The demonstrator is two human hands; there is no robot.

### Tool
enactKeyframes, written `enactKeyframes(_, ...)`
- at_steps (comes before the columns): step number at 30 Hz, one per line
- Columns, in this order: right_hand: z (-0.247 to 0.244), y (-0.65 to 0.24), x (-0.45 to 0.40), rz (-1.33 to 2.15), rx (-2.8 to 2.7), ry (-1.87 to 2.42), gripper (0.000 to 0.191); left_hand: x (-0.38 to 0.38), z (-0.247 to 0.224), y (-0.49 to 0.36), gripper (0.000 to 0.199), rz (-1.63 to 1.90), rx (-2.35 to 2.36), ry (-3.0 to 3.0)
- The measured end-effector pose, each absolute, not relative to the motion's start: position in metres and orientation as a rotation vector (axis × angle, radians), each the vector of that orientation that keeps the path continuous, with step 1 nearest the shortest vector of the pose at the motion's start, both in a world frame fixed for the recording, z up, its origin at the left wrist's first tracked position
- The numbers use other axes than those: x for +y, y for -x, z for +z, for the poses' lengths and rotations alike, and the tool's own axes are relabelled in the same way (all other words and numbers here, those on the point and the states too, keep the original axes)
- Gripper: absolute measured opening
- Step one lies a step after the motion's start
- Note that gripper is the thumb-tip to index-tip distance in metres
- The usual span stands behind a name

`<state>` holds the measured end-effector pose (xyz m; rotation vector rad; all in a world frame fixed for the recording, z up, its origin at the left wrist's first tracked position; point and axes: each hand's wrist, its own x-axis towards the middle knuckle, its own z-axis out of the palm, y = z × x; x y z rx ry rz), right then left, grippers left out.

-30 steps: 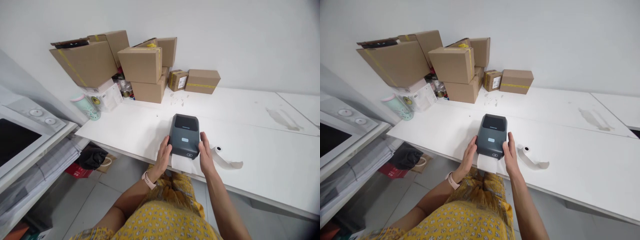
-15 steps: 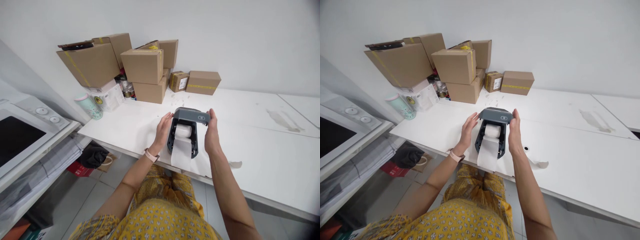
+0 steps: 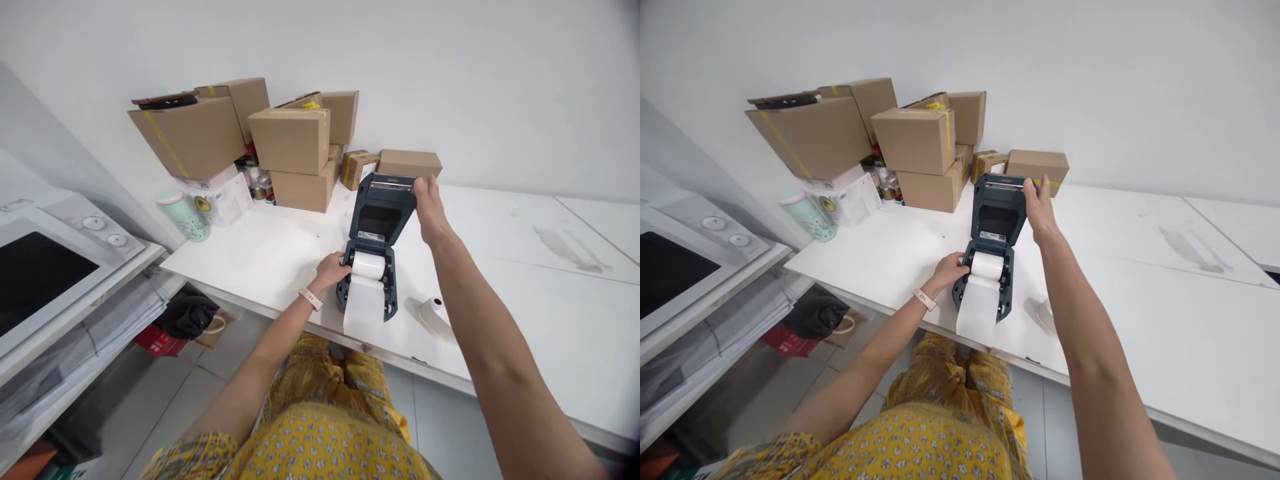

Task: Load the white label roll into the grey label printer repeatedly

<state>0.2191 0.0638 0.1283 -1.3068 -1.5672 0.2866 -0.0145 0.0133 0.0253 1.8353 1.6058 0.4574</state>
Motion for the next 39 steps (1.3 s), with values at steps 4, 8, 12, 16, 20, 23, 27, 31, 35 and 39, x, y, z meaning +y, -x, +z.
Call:
enactKeyframes(4, 0.106, -0.205, 0.025, 0.163, -1.455, 1.318, 0.053, 0.02, 0.035, 0.012, 0.046, 0.281, 1.63, -1.957)
enactKeyframes(8, 0.072, -0.19, 0.005, 0.34, -2.105, 1.484, 0.041, 0.021, 0.04, 0.01, 0.034, 0.144, 1.617, -2.095)
enactKeyframes(12, 0.055, -0.178, 0.022, 0.421, -2.491, 1.729, 0.073, 0.021, 0.043, 0.009, 0.033, 0.11, 1.608, -2.124)
enactKeyframes(16, 0.054, -0.166, 0.039, 0.498, -2.616, 1.795, 0.086, 0.018, 0.042, 0.01, 0.035, 0.128, 1.606, -2.115)
enactKeyframes(20, 0.075, -0.176, 0.031, 0.668, -2.676, 1.607, 0.077, 0.016, 0.041, 0.012, 0.036, 0.148, 1.59, -2.12)
enactKeyframes(23, 0.1, -0.207, 0.007, 0.965, -2.46, 1.32, 0.075, 0.016, 0.04, 0.012, 0.036, 0.176, 1.574, -2.127)
enactKeyframes(27, 0.11, -0.259, -0.022, 1.104, -2.056, 1.201, 0.081, 0.016, 0.039, 0.013, 0.034, 0.2, 1.566, -2.12)
enactKeyframes(31, 0.075, -0.295, -0.017, 1.172, -1.622, 1.298, 0.089, 0.017, 0.037, 0.013, 0.036, 0.22, 1.564, -2.113)
enactKeyframes(35, 0.025, -0.303, 0.007, 1.058, -1.409, 1.393, 0.09, 0.017, 0.036, 0.012, 0.035, 0.207, 1.58, -2.1)
enactKeyframes(39, -0.003, -0.294, 0.018, 1.048, -1.413, 1.484, 0.093, 0.018, 0.036, 0.012, 0.035, 0.2, 1.576, -2.093)
